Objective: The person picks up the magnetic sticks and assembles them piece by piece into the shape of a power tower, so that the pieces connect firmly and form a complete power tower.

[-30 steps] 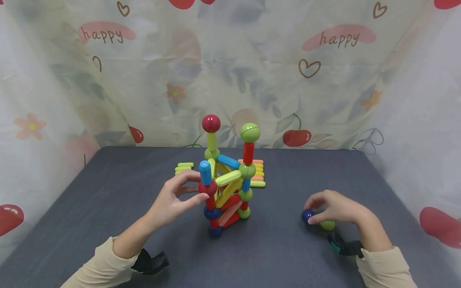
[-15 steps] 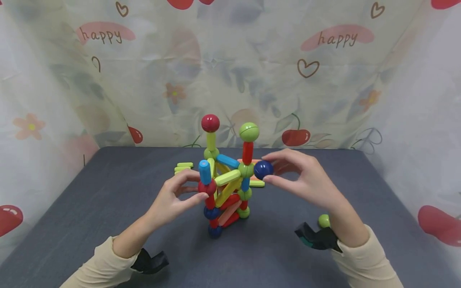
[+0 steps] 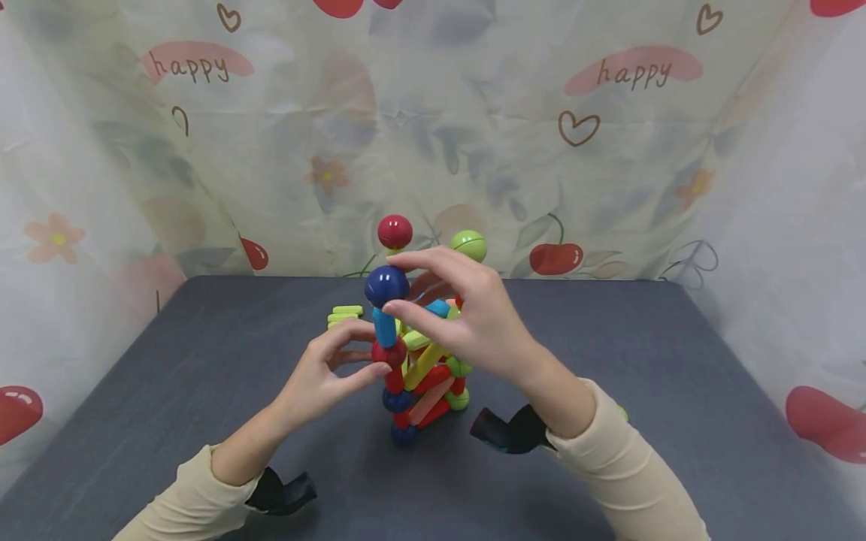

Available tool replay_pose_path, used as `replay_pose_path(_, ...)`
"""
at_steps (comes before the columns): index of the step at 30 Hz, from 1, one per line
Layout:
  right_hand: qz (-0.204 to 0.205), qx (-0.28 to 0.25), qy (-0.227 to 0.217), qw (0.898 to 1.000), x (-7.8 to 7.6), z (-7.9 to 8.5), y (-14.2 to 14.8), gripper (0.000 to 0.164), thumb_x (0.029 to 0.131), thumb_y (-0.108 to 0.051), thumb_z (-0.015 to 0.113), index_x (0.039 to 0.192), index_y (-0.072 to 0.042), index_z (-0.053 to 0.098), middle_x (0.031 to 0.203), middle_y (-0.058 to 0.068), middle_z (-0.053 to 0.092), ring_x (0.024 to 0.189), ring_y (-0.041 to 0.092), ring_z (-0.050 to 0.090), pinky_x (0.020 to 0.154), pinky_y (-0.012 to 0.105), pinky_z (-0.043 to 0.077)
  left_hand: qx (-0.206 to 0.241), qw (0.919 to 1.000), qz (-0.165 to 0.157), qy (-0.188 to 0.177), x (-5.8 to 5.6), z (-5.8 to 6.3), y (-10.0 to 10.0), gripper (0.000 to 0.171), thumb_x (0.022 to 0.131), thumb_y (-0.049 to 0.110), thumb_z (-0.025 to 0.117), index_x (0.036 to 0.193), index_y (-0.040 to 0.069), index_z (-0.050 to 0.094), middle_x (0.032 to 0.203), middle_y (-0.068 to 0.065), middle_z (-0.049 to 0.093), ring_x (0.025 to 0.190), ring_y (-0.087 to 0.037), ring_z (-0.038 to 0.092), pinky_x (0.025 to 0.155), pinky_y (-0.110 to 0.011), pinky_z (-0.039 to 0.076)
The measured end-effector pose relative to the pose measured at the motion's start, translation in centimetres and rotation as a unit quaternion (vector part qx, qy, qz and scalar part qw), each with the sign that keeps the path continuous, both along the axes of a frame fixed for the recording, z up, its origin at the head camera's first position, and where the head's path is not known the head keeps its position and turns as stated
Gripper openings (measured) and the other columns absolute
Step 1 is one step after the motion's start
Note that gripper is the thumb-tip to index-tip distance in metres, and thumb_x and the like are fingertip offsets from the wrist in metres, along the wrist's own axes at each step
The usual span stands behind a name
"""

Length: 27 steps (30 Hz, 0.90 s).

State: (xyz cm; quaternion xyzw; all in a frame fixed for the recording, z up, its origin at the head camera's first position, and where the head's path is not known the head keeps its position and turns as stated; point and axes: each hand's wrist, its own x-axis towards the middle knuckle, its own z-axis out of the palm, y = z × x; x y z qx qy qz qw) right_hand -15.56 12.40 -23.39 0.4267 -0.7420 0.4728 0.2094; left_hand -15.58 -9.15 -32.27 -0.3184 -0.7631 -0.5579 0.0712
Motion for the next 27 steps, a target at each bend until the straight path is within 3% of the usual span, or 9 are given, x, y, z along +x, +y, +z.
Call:
replay_pose_path(21, -0.04, 0.043, -0.048, 0.997, 0.5, -0.2, -0.1, 0.044, 0.082, -0.004, 0.069, 0.124, -0.006, 0.055, 0.114, 0.007, 0.062, 0.089, 0.008, 0.065, 0.077, 0.023, 0.055, -0.001, 1.0, 0.0, 0.0, 0.0, -0.1, 0.0, 0.034, 0.084, 0.02, 0.069, 0.115, 0.009, 0.058, 0.109, -0.008, 0.06, 0.104, -0.018, 0.06, 0.085, -0.029, 0.055)
replay_pose_path(23, -0.045, 0.02, -0.034, 0.998, 0.5, -0.2, 0.4, 0.042, 0.081, -0.002, 0.068, 0.122, -0.004, 0.057, 0.112, 0.007, 0.063, 0.088, 0.007, 0.065, 0.076, 0.021, 0.055, -0.003, 1.0, 0.004, -0.002, 0.1, -0.1, 0.0, 0.035, 0.084, 0.02, 0.07, 0.115, 0.01, 0.058, 0.109, -0.008, 0.06, 0.104, -0.018, 0.06, 0.085, -0.029, 0.055)
replay_pose_path(27, -0.073, -0.074, -0.002, 0.995, 0.1, -0.4, 2.2, 0.024, 0.083, 0.004, 0.063, 0.107, 0.004, 0.062, 0.098, -0.001, 0.066, 0.079, 0.005, 0.064, 0.071, 0.017, 0.053, -0.01, 0.9999, 0.012, -0.004, 0.2, 0.0, 0.0, 0.034, 0.084, 0.019, 0.07, 0.115, 0.011, 0.058, 0.109, -0.007, 0.06, 0.103, -0.017, 0.06, 0.085, -0.035, 0.055)
